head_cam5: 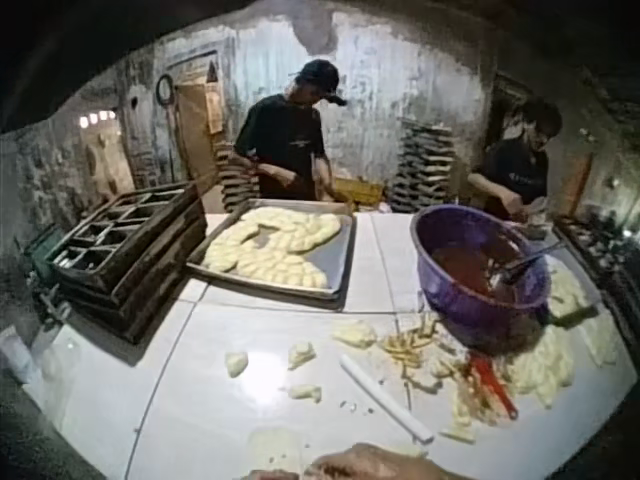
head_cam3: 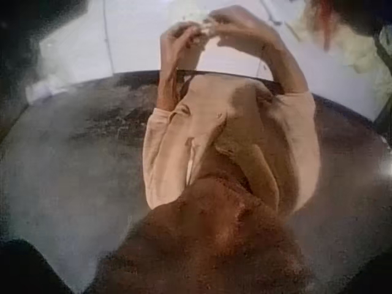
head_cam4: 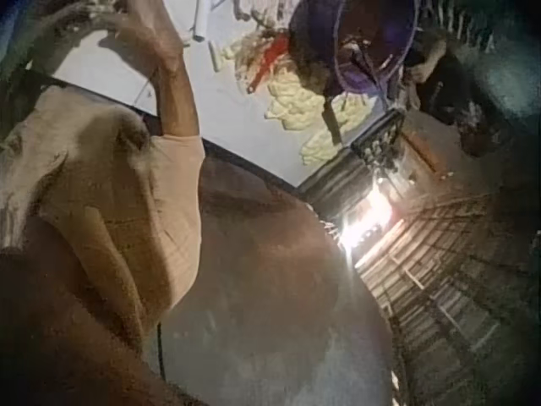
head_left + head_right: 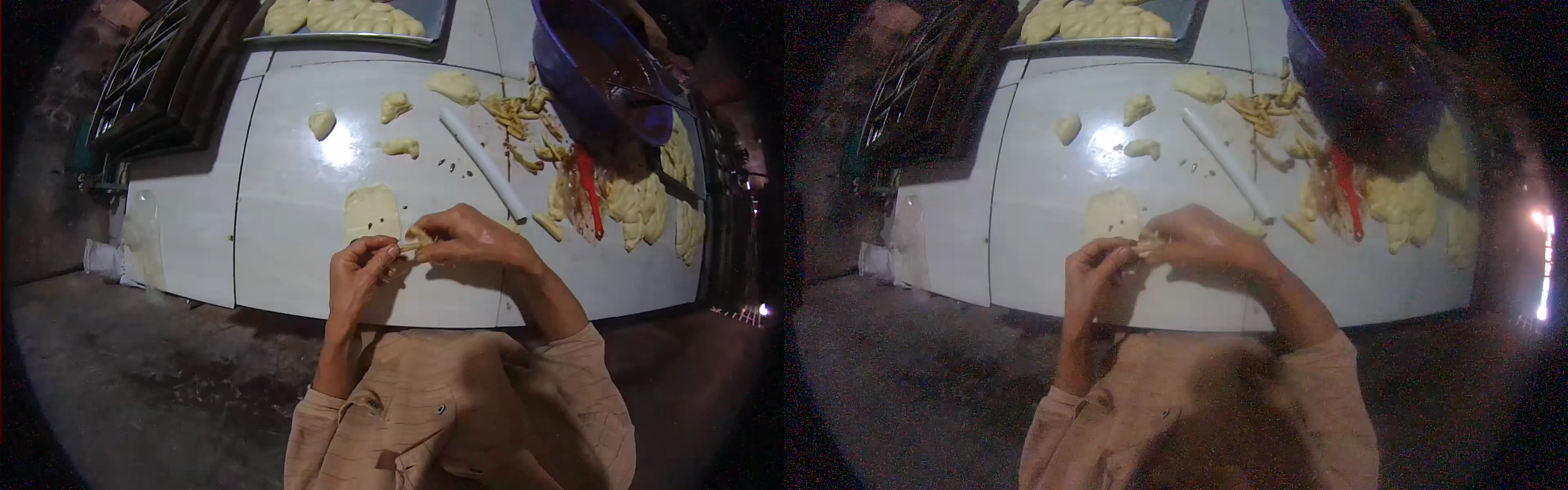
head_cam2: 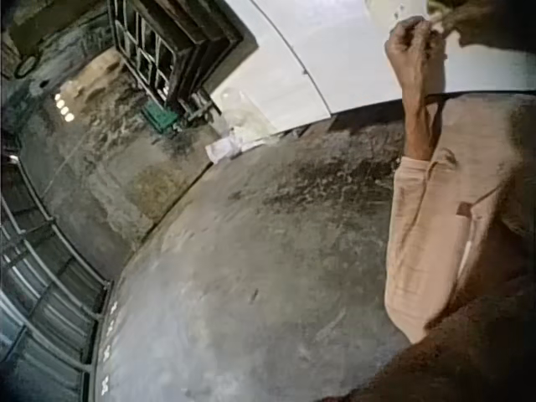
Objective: The person flattens dough using a roller and hands, spreads chocolate filling onto the dough with a spatula, adds banana slices onto the filling, and rolls the dough closed around the filling by hand.
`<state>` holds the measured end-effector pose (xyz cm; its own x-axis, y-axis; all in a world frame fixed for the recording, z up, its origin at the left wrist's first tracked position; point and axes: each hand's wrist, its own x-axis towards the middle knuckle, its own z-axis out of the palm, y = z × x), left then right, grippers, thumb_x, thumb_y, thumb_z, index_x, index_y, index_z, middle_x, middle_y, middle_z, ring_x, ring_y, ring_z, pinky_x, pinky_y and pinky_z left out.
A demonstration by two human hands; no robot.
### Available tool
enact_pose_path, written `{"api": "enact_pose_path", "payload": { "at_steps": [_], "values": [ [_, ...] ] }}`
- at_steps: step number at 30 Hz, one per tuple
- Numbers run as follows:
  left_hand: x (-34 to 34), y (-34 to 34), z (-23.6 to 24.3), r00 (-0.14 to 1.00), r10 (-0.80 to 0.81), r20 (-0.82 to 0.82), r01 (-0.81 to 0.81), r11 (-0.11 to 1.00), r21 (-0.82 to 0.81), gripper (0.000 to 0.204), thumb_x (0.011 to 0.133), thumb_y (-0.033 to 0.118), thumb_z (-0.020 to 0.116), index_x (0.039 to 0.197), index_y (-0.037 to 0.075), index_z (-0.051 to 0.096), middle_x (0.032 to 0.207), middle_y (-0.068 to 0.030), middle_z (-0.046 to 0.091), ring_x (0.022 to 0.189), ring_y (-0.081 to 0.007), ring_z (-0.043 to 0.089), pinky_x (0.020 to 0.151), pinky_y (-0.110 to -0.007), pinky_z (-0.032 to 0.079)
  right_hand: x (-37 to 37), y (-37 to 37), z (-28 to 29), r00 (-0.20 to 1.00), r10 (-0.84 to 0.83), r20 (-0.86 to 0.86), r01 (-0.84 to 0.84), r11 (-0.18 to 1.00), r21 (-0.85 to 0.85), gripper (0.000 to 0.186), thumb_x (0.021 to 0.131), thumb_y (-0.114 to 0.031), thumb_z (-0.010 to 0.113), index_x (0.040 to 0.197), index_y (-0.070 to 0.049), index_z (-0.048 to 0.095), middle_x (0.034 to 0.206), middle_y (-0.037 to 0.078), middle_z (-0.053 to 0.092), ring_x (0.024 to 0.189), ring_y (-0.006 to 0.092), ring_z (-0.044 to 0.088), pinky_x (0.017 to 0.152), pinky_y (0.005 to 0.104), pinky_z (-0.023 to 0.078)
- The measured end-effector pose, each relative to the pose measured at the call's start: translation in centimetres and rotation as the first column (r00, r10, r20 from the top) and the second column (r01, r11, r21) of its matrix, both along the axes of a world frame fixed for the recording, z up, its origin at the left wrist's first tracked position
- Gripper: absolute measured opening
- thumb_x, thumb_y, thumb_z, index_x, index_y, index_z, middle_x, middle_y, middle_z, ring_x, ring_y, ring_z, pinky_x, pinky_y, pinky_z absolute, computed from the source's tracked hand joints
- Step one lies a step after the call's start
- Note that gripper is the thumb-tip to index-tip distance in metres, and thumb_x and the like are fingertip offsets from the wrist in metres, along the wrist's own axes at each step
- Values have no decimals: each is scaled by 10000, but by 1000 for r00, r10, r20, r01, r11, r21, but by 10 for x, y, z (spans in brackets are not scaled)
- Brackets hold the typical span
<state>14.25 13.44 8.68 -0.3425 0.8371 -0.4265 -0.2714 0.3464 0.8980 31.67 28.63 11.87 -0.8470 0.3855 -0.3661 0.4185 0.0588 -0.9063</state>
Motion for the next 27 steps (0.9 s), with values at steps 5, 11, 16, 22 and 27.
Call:
{"api": "enact_pose_path", "payload": {
  "at_steps": [5,11,16,22,27],
  "values": [
    [-13,-24,-5,993,37,-109,-46,996,-83,247,930,189,769,1103,14,743,846,-29,739,684,-67,640,562,-213,474,4,1,-28,999,-26,-43,38,954,298,398,896,-238,748,1203,3,674,714,82,629,662,155,588,628,336,477],
    [-20,-32,-15,762,-45,-646,82,996,28,227,895,121,767,1112,60,738,906,-93,753,745,-175,716,655,-290,551,-11,-9,-15,994,91,66,-110,903,415,412,897,-61,662,1300,-4,597,1249,232,638,1197,402,582,1036,469,469],
    [-29,-34,-11,549,-98,-830,220,975,30,181,877,107,762,1058,97,752,1016,-65,724,809,-237,723,696,-339,578,-28,-19,-19,991,23,-134,55,833,550,273,924,-158,655,1132,19,657,1043,242,690,966,425,662,853,478,527],
    [-33,-33,-8,587,-166,-793,258,966,-11,234,842,146,791,1056,85,720,1079,-104,715,931,-282,715,781,-369,583,-51,-26,-28,991,109,-83,-42,818,574,157,925,-188,661,918,-31,660,874,187,657,811,401,659,725,480,521],
    [-41,-37,-17,560,-102,-822,190,982,8,381,826,223,823,1116,66,633,1061,-134,702,925,-300,712,758,-377,577,-58,-36,-40,975,210,-71,-104,716,691,266,847,-88,717,1108,-37,704,943,126,683,855,324,685,740,408,551]
  ]
}}
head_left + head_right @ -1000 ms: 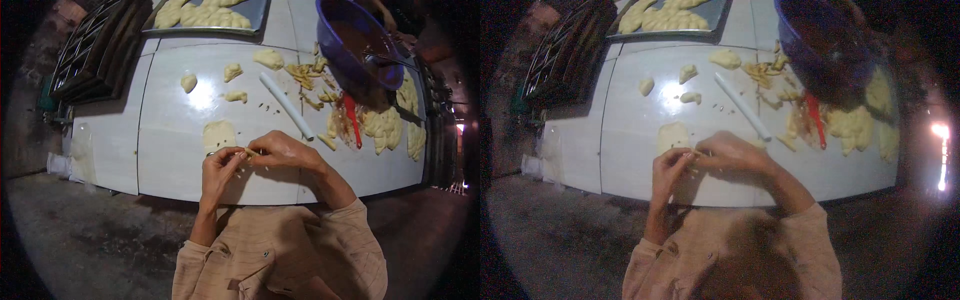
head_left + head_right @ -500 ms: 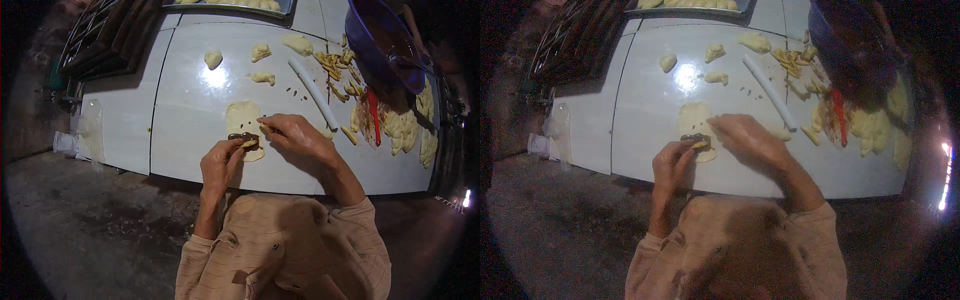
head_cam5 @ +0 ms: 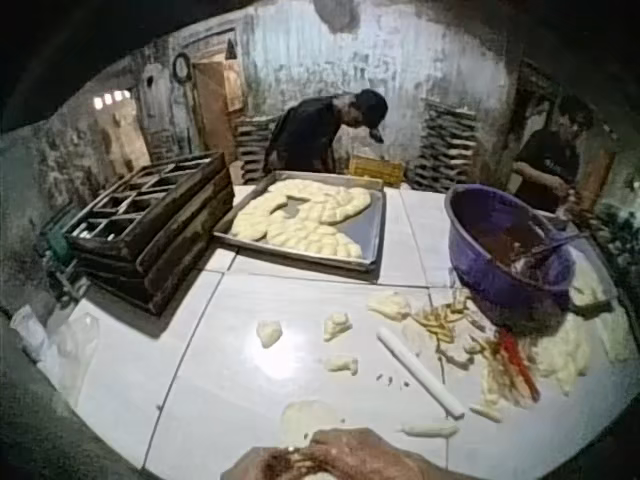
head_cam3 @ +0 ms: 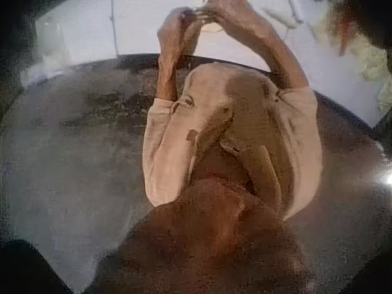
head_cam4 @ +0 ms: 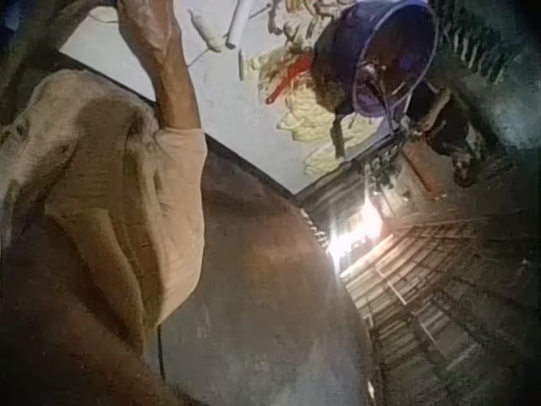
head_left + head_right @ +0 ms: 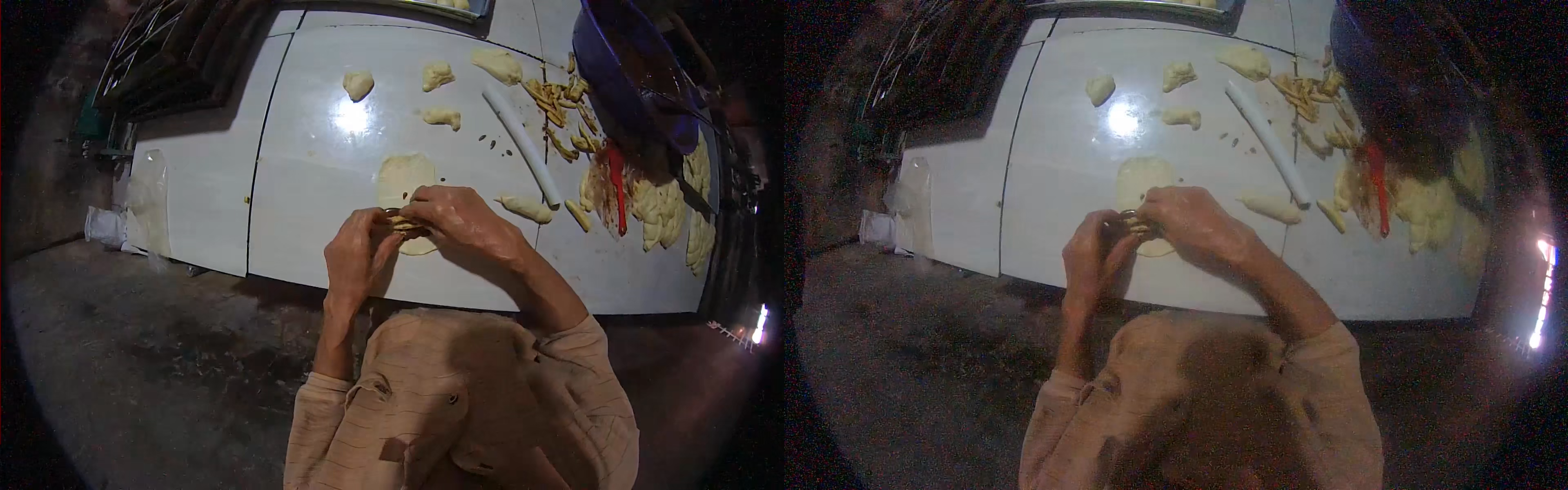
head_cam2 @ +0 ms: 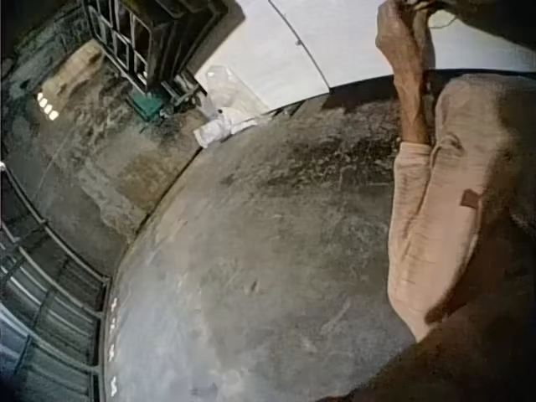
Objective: The person flattens dough using a roller and hands, spreads chocolate filling onto the dough with a spatula, adds banana slices onto the filling, and rolls the dough closed around the filling by hand.
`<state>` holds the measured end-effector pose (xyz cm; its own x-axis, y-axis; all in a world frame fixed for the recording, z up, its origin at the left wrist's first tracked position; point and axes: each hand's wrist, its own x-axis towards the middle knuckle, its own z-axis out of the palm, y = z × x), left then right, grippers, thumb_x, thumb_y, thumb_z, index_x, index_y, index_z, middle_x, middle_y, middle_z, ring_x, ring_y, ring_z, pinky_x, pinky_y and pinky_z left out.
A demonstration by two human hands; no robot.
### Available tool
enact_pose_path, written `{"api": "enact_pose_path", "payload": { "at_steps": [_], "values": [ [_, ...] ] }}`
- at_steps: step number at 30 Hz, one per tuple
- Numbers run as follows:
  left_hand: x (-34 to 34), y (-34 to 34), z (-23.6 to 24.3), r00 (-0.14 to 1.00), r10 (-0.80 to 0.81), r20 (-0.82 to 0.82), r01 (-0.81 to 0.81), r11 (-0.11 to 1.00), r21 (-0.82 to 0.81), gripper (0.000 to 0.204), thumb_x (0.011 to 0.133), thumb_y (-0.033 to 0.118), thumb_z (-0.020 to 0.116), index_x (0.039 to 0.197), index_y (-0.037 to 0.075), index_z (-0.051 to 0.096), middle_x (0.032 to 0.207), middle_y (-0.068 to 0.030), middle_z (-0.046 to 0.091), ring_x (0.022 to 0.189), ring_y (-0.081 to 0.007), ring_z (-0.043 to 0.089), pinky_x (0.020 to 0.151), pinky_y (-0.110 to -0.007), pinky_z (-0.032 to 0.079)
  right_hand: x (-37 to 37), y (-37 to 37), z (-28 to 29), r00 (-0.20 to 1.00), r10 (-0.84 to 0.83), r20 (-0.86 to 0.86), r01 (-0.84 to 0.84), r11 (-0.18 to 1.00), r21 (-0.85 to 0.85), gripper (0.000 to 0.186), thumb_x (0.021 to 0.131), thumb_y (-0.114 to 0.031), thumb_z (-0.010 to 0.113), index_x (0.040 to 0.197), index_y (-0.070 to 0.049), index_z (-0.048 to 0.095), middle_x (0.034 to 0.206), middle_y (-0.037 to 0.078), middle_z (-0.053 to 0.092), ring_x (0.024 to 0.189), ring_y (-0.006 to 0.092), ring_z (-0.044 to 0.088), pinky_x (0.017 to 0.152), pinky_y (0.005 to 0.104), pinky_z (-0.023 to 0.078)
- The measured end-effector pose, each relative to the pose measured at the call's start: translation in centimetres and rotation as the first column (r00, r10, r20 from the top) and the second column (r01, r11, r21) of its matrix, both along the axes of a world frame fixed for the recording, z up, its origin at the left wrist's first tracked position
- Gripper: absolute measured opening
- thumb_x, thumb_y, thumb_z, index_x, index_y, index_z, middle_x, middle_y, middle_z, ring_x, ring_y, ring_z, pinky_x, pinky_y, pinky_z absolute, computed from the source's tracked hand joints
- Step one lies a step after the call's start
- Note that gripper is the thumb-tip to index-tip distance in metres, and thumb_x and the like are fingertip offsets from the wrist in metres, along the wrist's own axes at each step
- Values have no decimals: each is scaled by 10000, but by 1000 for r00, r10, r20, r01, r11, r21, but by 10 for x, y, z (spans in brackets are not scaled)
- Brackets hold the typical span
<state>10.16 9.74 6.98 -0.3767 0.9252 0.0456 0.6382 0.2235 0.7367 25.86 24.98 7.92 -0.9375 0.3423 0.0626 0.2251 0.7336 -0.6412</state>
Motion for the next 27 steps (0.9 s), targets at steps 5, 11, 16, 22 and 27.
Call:
{"api": "enact_pose_path", "payload": {
  "at_steps": [5,11,16,22,27],
  "values": [
    [-11,0,-1,992,-77,-103,73,996,-44,488,856,243,790,1316,163,646,1049,-80,678,836,-220,681,723,-364,575,8,4,5,996,-53,-69,47,995,-84,240,861,-66,695,1097,-19,700,947,130,675,858,325,684,740,405,550],
    [-18,10,1,959,-182,-219,168,982,-80,381,852,248,788,1227,257,726,1103,-52,665,919,-239,682,745,-369,582,16,-5,17,985,-157,70,164,981,-103,171,867,-110,707,1021,-37,707,930,146,666,847,348,681,736,427,538],
    [-21,15,3,954,-218,-207,217,976,-26,248,823,182,807,1067,213,776,1059,-49,680,903,-233,692,733,-367,586,18,-8,6,992,-117,-44,113,989,-97,181,887,-132,717,1030,-20,721,941,121,680,800,307,691,700,392,551],
    [-21,16,4,940,-254,-226,250,967,-46,182,830,199,797,1011,196,780,1088,-51,690,962,-228,688,736,-358,591,22,-18,7,989,-146,38,148,987,-58,211,876,-138,734,1054,-26,724,948,106,675,804,302,690,696,393,552],
    [-20,14,1,923,-288,-256,287,957,-41,210,830,185,791,1039,200,772,1111,-46,693,992,-230,679,771,-362,595,23,-27,3,981,-194,7,194,979,-60,218,887,-174,738,1059,-41,724,960,112,686,790,305,697,688,406,554]
  ]
}}
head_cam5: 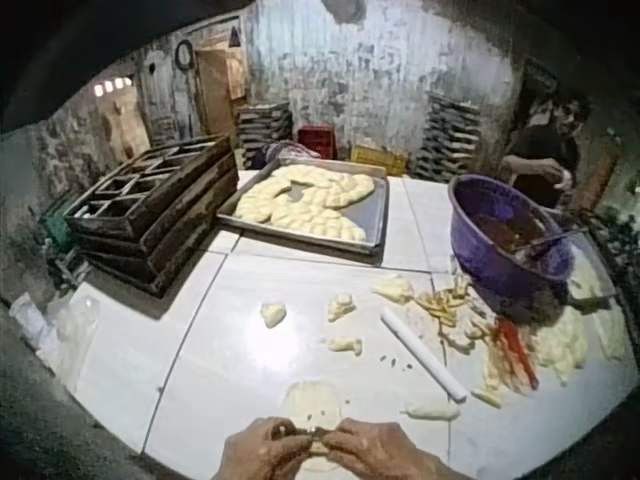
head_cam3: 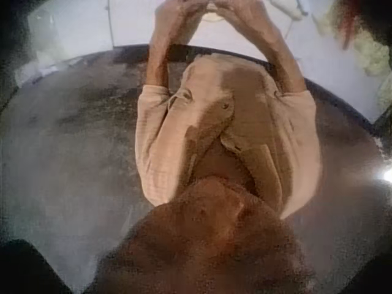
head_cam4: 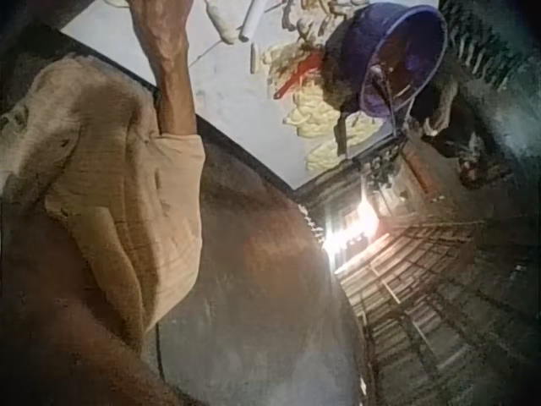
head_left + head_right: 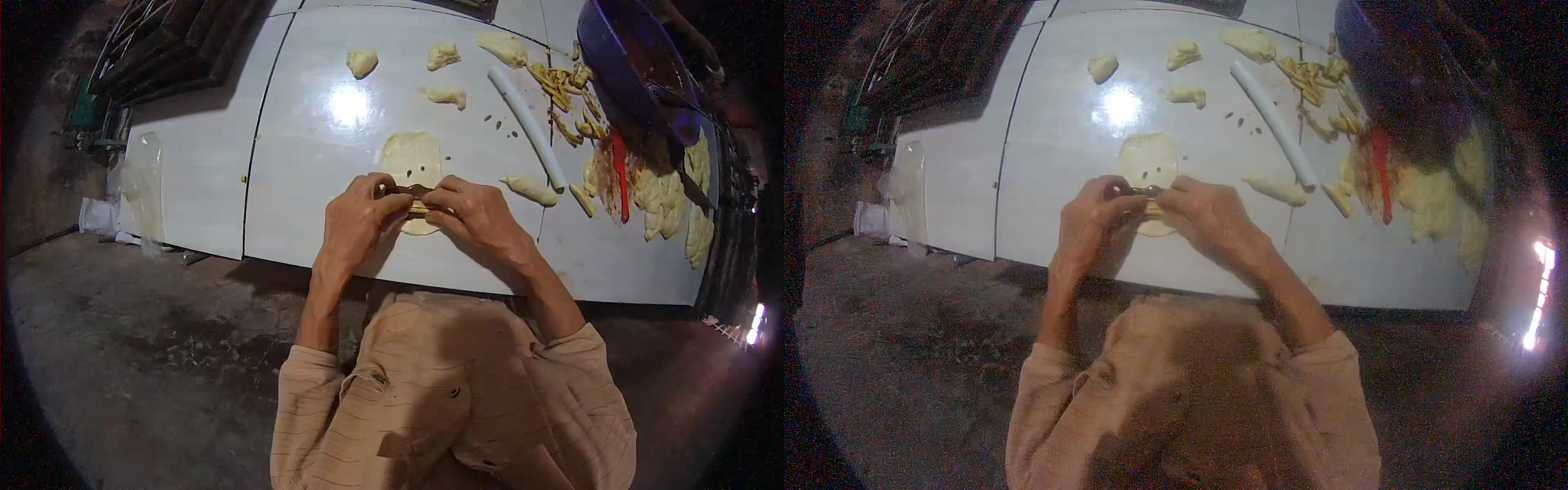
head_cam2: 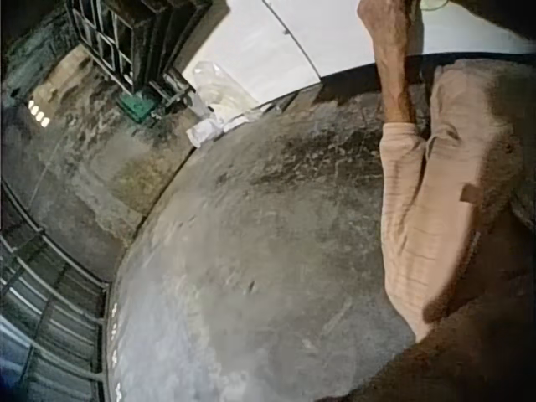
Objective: The person flattens dough using a roller and hands, spreads chocolate filling onto the dough with a spatula, adds banana slices onto the filling, and rolls the dough closed around the filling by hand.
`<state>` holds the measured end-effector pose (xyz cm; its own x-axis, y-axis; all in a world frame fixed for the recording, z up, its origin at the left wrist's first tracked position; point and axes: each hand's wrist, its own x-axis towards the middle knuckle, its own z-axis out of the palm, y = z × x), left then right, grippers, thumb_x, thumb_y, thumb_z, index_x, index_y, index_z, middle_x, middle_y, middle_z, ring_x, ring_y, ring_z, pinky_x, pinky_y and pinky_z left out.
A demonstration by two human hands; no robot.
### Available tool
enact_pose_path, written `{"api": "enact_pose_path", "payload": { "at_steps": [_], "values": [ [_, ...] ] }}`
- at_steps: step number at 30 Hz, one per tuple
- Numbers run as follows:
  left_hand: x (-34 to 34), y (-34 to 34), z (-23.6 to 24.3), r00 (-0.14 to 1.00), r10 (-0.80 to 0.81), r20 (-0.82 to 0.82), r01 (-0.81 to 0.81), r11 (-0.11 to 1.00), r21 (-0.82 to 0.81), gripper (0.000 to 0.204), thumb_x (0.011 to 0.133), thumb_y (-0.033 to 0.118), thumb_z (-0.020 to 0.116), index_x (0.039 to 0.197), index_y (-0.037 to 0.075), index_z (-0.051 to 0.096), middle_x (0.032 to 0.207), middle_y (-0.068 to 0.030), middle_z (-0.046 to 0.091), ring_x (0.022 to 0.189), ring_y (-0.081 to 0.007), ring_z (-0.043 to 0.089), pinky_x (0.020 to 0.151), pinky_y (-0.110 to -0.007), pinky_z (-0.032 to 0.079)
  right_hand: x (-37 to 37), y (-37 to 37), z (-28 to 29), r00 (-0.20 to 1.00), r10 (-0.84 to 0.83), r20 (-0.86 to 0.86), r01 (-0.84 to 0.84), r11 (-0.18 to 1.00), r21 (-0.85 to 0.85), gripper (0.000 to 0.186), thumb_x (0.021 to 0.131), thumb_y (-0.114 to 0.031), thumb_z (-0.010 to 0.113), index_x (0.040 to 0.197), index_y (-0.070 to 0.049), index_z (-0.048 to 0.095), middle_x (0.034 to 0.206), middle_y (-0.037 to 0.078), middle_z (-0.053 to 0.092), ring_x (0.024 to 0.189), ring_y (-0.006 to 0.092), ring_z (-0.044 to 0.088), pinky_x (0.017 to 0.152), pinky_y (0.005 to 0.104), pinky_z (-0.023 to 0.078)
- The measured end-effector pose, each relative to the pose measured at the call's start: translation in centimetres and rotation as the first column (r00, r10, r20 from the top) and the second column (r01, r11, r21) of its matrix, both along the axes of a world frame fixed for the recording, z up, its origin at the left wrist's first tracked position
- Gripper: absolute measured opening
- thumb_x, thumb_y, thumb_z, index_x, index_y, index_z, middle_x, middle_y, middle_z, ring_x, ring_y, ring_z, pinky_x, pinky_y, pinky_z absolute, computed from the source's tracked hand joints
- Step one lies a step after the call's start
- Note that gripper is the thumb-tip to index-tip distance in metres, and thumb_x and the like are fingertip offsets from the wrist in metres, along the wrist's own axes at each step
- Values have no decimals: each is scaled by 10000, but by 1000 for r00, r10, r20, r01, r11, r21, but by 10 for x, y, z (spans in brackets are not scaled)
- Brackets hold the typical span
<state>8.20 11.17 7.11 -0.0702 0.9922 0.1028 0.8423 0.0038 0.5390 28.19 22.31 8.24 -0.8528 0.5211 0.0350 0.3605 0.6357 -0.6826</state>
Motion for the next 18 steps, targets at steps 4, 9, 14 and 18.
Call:
{"api": "enact_pose_path", "payload": {
  "at_steps": [4,9,14,18],
  "values": [
    [-1,-1,0,1000,1,16,-2,999,38,224,823,189,797,1045,205,771,1100,-41,691,977,-224,675,756,-354,587,4,0,-4,999,-13,-40,15,999,43,231,885,-195,748,1070,-57,725,986,98,692,790,298,699,684,391,557],
    [-14,-19,6,998,-62,32,59,996,68,188,810,226,813,994,209,778,1038,-29,689,901,-204,689,717,-346,589,26,-4,-3,999,27,-23,-27,999,26,209,885,-184,712,1078,-106,690,1001,99,660,822,318,696,685,418,556],
    [-14,-23,-11,991,-129,-33,132,982,138,213,775,230,835,983,226,787,965,-19,689,868,-200,690,687,-325,582,29,-19,-18,999,51,11,-52,976,212,163,863,-136,761,995,-65,697,983,81,690,756,240,696,630,340,566],
    [-16,-20,-18,986,-160,-50,166,972,166,185,810,193,806,992,214,778,972,-5,689,876,-192,685,668,-326,571,24,-22,-34,994,57,-88,-24,943,331,147,884,-105,736,1000,-33,680,1025,98,695,789,246,703,659,334,581]
  ]
}}
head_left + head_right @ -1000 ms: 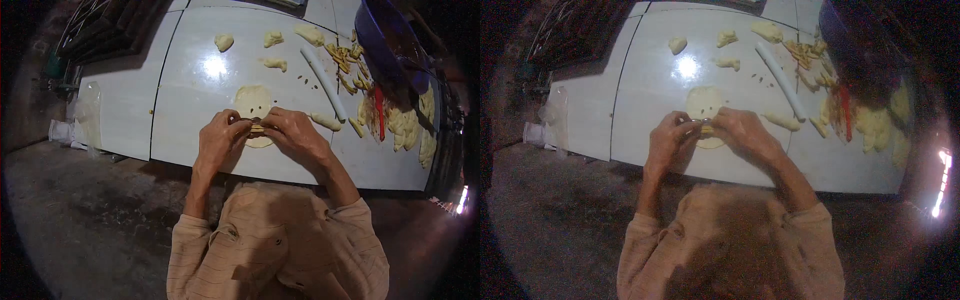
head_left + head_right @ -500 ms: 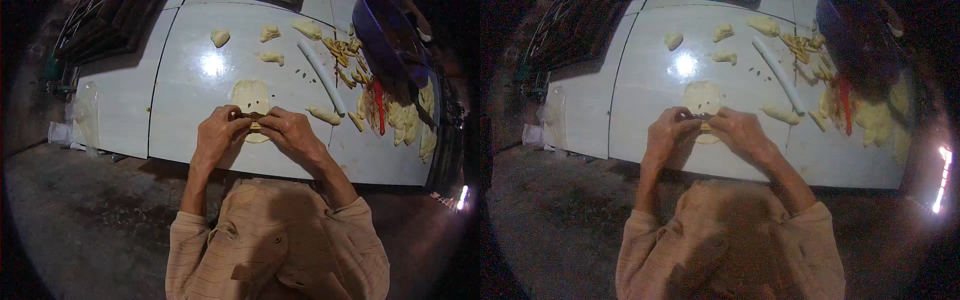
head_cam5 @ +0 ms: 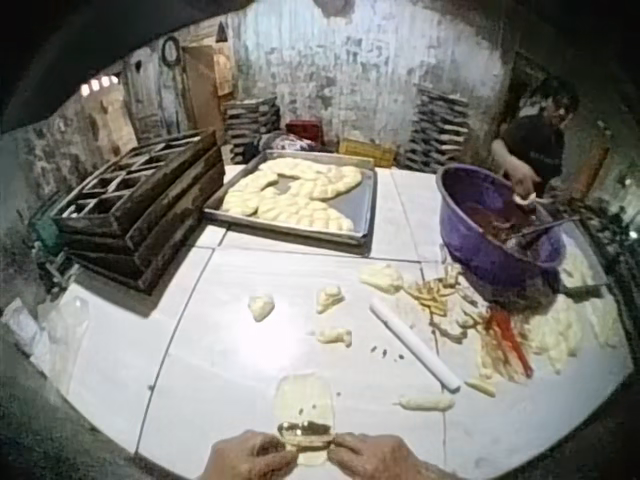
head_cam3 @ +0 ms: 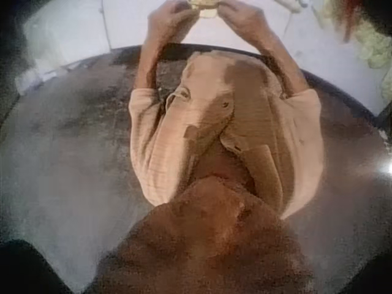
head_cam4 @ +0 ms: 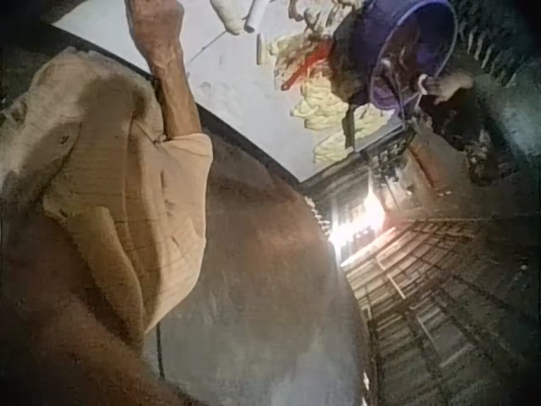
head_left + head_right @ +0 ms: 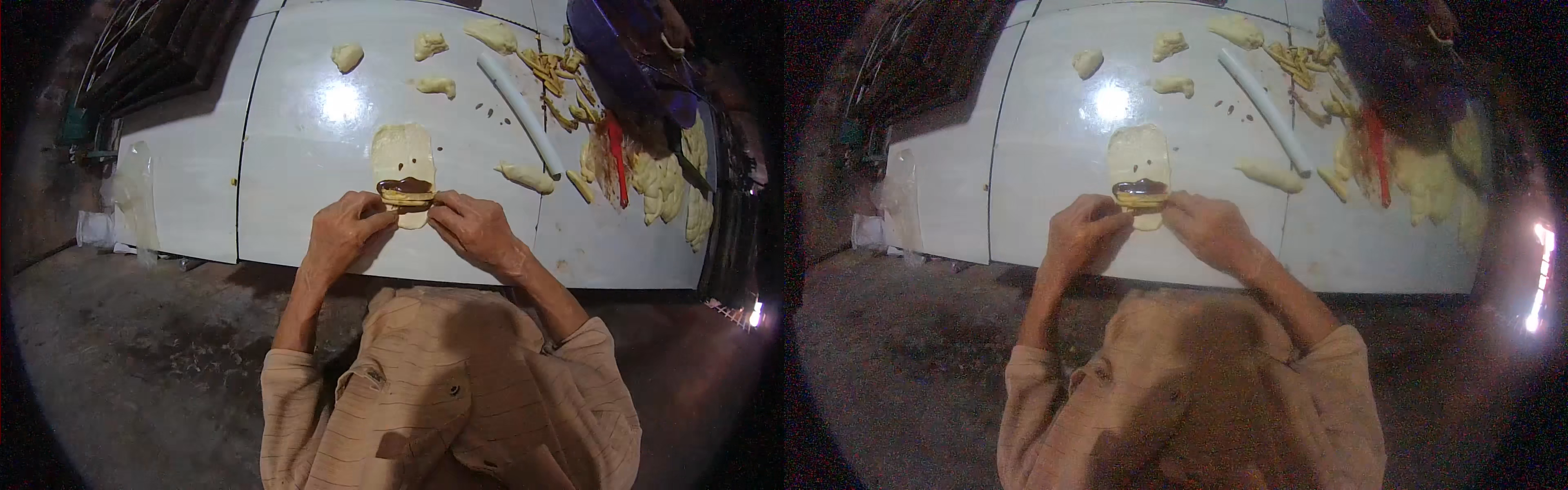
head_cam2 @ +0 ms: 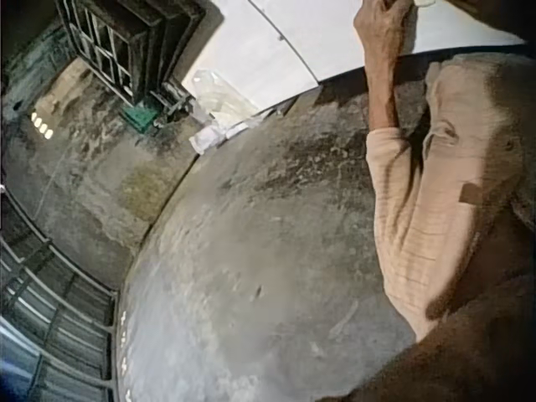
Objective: The person flattens dough using a roller and hands, spreads chocolate filling onto the dough with a spatula, adds banana slices onto the filling, and rolls the dough closed around the filling by hand.
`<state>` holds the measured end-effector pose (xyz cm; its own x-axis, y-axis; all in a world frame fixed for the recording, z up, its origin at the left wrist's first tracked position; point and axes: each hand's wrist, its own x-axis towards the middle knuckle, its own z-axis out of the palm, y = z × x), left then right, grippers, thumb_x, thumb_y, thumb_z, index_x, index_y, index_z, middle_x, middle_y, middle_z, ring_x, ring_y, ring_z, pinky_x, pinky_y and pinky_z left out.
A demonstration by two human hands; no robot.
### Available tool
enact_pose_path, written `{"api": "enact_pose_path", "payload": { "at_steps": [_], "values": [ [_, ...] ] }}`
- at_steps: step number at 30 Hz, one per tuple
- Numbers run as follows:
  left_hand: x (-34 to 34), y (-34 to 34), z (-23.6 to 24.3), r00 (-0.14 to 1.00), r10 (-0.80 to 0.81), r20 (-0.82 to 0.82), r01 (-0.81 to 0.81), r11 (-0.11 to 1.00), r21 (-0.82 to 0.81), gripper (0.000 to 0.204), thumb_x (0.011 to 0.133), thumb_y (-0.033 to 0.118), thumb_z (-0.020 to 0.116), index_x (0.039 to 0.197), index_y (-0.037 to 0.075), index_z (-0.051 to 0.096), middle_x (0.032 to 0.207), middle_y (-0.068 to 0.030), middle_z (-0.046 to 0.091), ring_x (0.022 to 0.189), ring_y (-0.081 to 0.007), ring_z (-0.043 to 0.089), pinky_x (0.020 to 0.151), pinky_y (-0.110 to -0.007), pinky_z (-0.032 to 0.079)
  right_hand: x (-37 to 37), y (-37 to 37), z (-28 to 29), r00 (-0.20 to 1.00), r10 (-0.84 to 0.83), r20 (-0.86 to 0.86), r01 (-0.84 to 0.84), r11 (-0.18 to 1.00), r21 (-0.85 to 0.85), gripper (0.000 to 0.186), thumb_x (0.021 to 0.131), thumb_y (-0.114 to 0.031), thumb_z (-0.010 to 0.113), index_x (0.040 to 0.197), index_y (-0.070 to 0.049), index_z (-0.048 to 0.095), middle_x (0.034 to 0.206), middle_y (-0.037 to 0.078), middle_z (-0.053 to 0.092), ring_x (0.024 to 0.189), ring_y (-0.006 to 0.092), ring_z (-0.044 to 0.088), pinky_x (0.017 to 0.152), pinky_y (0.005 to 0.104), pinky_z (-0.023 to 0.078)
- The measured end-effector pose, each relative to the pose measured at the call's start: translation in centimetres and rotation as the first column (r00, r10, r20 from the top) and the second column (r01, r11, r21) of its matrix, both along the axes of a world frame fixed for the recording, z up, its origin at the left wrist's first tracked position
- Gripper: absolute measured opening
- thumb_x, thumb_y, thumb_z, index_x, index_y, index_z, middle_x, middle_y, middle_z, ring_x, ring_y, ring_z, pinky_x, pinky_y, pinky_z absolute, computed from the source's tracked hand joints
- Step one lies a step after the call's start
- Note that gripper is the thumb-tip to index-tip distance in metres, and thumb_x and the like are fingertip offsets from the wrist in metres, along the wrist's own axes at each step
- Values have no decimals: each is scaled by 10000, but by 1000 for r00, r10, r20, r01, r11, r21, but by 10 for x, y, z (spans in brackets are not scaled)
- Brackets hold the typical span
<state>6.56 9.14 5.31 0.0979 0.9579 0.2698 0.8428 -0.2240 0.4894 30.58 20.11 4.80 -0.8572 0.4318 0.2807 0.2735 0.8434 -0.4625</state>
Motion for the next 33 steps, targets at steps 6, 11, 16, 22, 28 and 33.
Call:
{"api": "enact_pose_path", "payload": {
  "at_steps": [6,11,16,22,28,33],
  "values": [
    [2,-1,-3,997,7,80,-8,1000,11,179,861,163,766,1012,82,711,1081,-55,698,957,-237,693,754,-349,584,4,-5,13,986,-167,-2,152,900,-409,165,932,-92,674,1079,-20,670,1018,129,702,832,286,705,686,365,574],
    [-1,21,4,945,248,213,-231,967,-105,99,921,128,702,995,62,697,1121,-80,682,952,-272,686,755,-365,578,-16,5,14,913,-408,-20,348,801,-487,155,935,-83,651,1076,-23,674,1025,136,704,887,330,710,756,391,568],
    [-2,29,1,955,285,75,-275,954,-121,166,906,121,706,1072,106,704,1114,-59,668,990,-259,670,748,-369,574,-20,16,4,951,-289,112,305,938,-166,223,854,-57,683,1073,-97,701,1056,64,670,848,276,711,717,376,587],
    [-11,24,13,989,112,99,-94,981,-171,359,805,134,795,1158,163,736,1248,-128,634,1021,-292,679,859,-388,588,-13,19,21,970,-241,27,241,946,-218,314,860,-148,725,1169,-100,692,1064,115,666,851,283,707,701,371,577],
    [-12,34,3,999,12,43,-8,995,-103,314,786,318,835,1049,164,763,1197,-50,654,1070,-239,635,861,-370,558,-18,29,7,994,-26,104,33,997,-66,218,905,-213,726,1068,-74,685,988,87,659,775,253,679,662,365,554],
    [-13,36,5,999,36,39,-31,992,-118,238,835,300,803,1006,136,785,1132,-31,682,1034,-221,642,839,-354,556,-20,35,1,995,16,95,-4,993,-119,152,905,-193,685,978,-72,631,910,92,621,758,292,664,609,413,545]
  ]
}}
